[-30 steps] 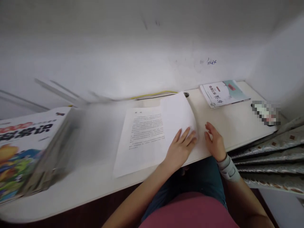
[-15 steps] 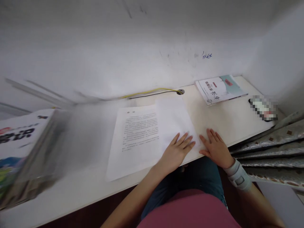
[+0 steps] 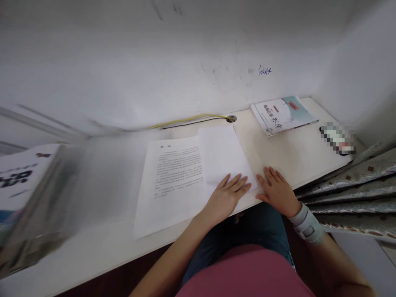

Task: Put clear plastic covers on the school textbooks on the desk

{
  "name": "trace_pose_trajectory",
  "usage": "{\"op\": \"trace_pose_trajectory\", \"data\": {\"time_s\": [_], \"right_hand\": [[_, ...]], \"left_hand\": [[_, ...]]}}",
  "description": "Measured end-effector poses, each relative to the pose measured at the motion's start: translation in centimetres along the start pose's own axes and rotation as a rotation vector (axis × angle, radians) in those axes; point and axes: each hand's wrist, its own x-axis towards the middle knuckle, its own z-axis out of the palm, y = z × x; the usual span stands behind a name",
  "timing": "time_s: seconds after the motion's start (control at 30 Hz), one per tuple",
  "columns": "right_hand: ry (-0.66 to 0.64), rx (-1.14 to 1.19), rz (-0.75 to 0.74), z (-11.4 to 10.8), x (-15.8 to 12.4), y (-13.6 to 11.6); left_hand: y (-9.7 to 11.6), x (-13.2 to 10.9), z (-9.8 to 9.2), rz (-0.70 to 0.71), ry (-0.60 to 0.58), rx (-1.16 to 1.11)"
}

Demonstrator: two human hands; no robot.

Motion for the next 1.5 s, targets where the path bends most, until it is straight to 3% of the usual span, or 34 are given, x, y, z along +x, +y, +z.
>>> {"op": "trace_pose_trajectory", "data": {"time_s": [0.4,0.77,0.97,1.13,1.5], "right_hand": [[0.022,0.022,0.018,0.3,-0.5,0.3],[0.030,0.015,0.031,0.5,-0.5,0.0],[0.043,0.091,0.041,0.7,-0.7,0.2],[0.023,0.130,0.047,0.8,-0.8,0.2],[-0.001,0.102,0.050,0.3,-0.7,0.0]], "left_hand": [[0.1,0.2,-0.8,-0.007,-0.032,-0.008],[0.0,-0.1,-0.5,0.005,-0.001,-0.018],[0.8,1.6,-0.6,-0.049,0.028,0.071],[1.6,2.7,-0.2,0.004,0.037,0.079],[1.2,2.0,-0.7,-0.008,0.014,0.057]]}}
